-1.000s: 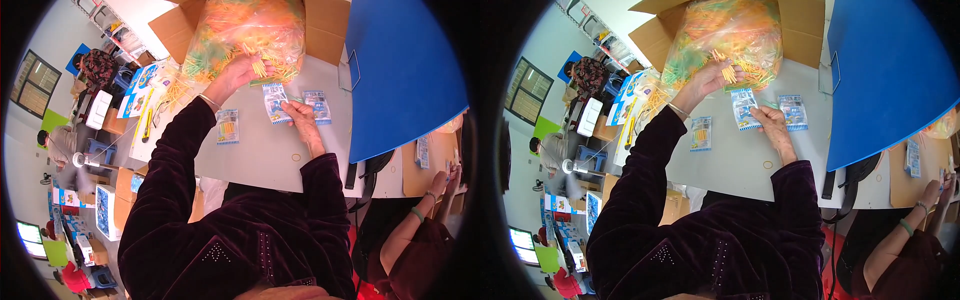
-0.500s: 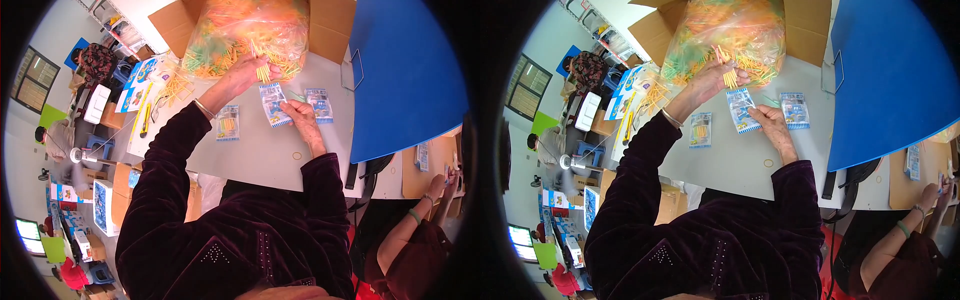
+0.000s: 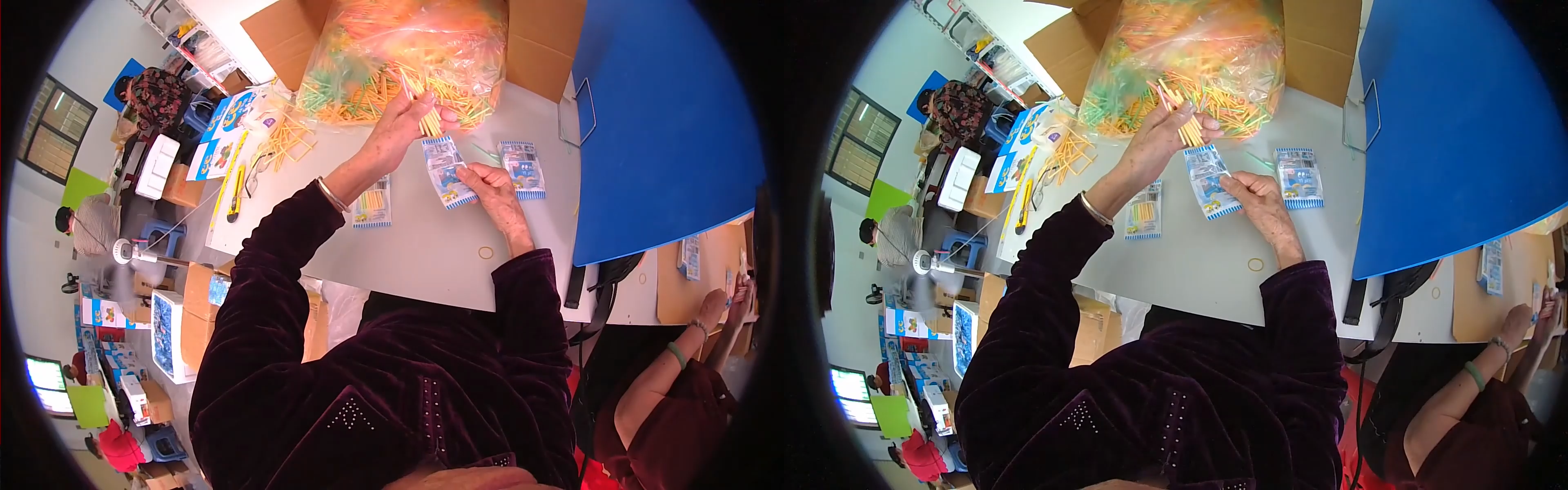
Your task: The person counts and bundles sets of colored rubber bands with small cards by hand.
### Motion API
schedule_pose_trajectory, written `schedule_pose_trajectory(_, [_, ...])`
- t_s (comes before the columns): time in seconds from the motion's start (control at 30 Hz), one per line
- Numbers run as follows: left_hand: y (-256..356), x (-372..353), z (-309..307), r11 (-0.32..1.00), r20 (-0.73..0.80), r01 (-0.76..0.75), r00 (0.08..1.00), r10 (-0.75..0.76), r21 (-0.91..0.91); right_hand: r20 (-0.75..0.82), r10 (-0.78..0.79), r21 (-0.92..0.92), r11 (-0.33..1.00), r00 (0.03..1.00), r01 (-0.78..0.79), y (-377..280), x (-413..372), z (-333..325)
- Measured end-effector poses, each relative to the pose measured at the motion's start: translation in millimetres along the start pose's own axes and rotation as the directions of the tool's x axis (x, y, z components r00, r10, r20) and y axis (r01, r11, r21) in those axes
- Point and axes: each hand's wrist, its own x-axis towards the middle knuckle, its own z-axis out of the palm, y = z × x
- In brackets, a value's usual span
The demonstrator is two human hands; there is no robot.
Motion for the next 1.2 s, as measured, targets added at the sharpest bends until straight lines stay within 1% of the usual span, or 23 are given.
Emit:
schedule_pose_trajectory(0.13, [-0.4,1.5,5.1,1.000,0.008,-0.030,1.000,0.030,0.001,0.006,-0.016,-0.007,1.000,1.000,0.016,-0.9,-1.4,2.4])
schedule_pose_trajectory(0.2, [-5.3,1.1,8.6,0.996,-0.036,-0.075,0.997,0.074,-0.047,0.001,-0.021,-0.015,1.000,1.000,0.021,-2.3,-1.7,-0.6])
schedule_pose_trajectory(0.23, [-5.9,0.7,9.3,0.996,-0.032,-0.075,0.997,0.073,-0.048,-0.004,-0.024,-0.022,0.999,1.000,0.024,-2.9,-2.1,-2.3])
schedule_pose_trajectory(0.3, [-6.8,-1.1,9.1,0.991,-0.096,-0.032,0.995,0.020,-0.128,-0.022,-0.017,-0.025,1.000,1.000,0.017,-3.9,-3.1,-2.4])
schedule_pose_trajectory(0.37, [-10.1,-2.5,7.4,0.995,-0.097,-0.045,0.995,0.036,-0.093,-0.034,-0.009,-0.026,1.000,0.999,0.009,-4.3,-3.6,-0.4])
schedule_pose_trajectory(0.43, [-10.9,-3.7,6.0,0.997,-0.102,-0.059,0.993,0.053,-0.056,0.002,-0.035,-0.009,0.999,0.999,0.035,-4.1,-3.5,2.8])
schedule_pose_trajectory(0.5, [-10.0,-4.0,7.4,0.995,-0.091,-0.098,0.991,0.101,0.035,0.023,-0.051,-0.030,0.998,0.998,0.051,-2.1,-2.8,4.7])
schedule_pose_trajectory(0.57, [-8.1,-4.8,12.3,0.994,-0.102,-0.101,0.989,0.104,0.042,0.041,-0.066,-0.051,0.996,0.997,0.068,-2.4,-3.1,5.8])
schedule_pose_trajectory(0.63, [-8.9,-5.2,16.7,0.994,-0.110,-0.104,0.988,0.108,0.047,0.026,-0.045,-0.040,0.998,0.999,0.046,-5.2,-4.7,5.8])
schedule_pose_trajectory(0.7, [-10.5,-5.2,19.8,0.994,-0.141,-0.107,0.984,0.106,-0.002,0.016,-0.059,-0.035,0.998,0.998,0.059,-3.6,-4.6,5.4])
schedule_pose_trajectory(0.83, [-20.7,-5.9,19.8,0.992,-0.159,-0.124,0.980,0.117,-0.034,-0.014,-0.081,-0.038,0.996,0.997,0.081,-2.7,-4.4,4.6])
schedule_pose_trajectory(0.9, [-24.0,-6.7,18.7,0.983,-0.153,-0.182,0.972,0.176,-0.021,-0.019,-0.077,-0.044,0.996,0.997,0.076,-5.9,-5.8,4.3])
schedule_pose_trajectory(0.93, [-23.9,-7.5,18.8,0.983,-0.152,-0.182,0.973,0.176,-0.021,-0.024,-0.073,-0.049,0.996,0.997,0.072,-6.9,-6.5,4.2])
schedule_pose_trajectory(1.0, [-23.4,-9.8,18.2,0.983,-0.213,-0.171,0.965,0.154,-0.061,-0.013,-0.062,-0.059,0.996,0.998,0.061,-5.9,-5.6,3.5])
schedule_pose_trajectory(1.03, [-22.0,-10.3,18.8,0.984,-0.214,-0.170,0.965,0.153,-0.060,-0.002,-0.052,-0.069,0.996,0.999,0.051,-5.0,-5.3,3.7])
schedule_pose_trajectory(1.1, [-18.2,-10.5,20.5,0.988,-0.250,-0.123,0.964,0.095,-0.098,0.016,-0.077,-0.051,0.996,0.997,0.078,-0.1,-4.5,6.9])
schedule_pose_trajectory(1.13, [-19.2,-10.3,19.4,0.988,-0.251,-0.123,0.963,0.095,-0.098,0.031,-0.104,-0.034,0.994,0.994,0.105,1.4,-4.3,8.1])
schedule_pose_trajectory(1.2, [-22.0,-8.6,18.0,0.987,-0.220,-0.128,0.970,0.104,-0.096,0.026,-0.097,-0.044,0.994,0.995,0.098,0.1,-4.9,6.3])
